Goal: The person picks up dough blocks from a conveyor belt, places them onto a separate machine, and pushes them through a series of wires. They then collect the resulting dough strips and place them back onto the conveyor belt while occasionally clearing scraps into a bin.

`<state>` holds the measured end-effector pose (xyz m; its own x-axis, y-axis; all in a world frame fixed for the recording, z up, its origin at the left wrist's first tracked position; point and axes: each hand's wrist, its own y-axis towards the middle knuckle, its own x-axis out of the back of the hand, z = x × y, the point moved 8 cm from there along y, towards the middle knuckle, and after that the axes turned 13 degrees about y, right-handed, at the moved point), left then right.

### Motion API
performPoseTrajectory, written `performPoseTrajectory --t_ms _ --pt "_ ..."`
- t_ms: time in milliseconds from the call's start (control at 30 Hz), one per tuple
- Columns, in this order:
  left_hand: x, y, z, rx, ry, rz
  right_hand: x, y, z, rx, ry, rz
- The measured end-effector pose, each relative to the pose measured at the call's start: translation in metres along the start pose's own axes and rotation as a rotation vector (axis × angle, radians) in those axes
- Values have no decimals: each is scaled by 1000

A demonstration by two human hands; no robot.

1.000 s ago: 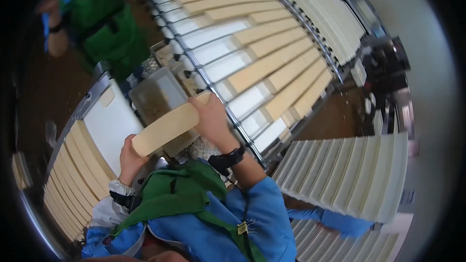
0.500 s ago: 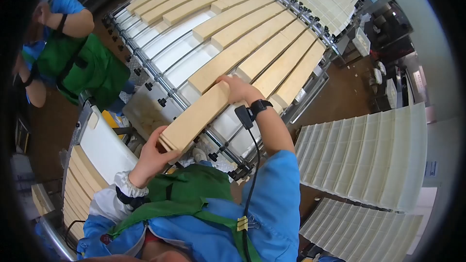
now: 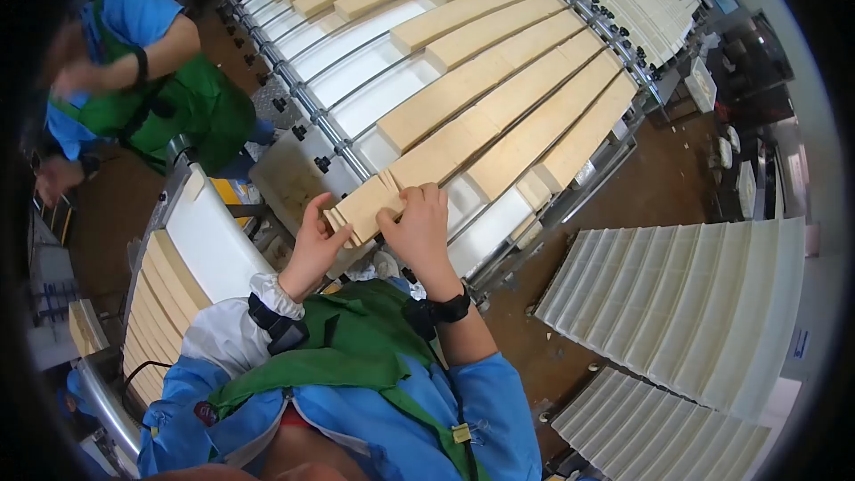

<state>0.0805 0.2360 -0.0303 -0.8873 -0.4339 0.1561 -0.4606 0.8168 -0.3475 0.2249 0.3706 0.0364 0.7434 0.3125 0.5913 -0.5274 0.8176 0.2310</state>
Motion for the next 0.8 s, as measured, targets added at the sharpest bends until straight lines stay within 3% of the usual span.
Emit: performPoseTrajectory --t_ms 100,233,333,433,533,667,767,800 --pt "5 -4 16 -32 -179 62 -8 -2 6 -6 49 50" --pt "0 -4 11 -112 -146 90 -21 4 34 140 31 139" --pt "-1 -1 0 -151 -85 94 -31 12 20 95 -38 241" --pt "22 -15 -15 -122 -97 66 -32 21 -1 17 127 258" --pt "69 -23 -7 -174 -139 -107 -38 37 -24 -376 703 373" --pt "146 -37 40 -66 121 -464 -20 133 -1 81 473 160" --pt "161 -62 38 1 177 -545 -30 212 -14 265 68 6" --pt "165 -69 41 12 177 -556 -41 234 -38 192 57 25"
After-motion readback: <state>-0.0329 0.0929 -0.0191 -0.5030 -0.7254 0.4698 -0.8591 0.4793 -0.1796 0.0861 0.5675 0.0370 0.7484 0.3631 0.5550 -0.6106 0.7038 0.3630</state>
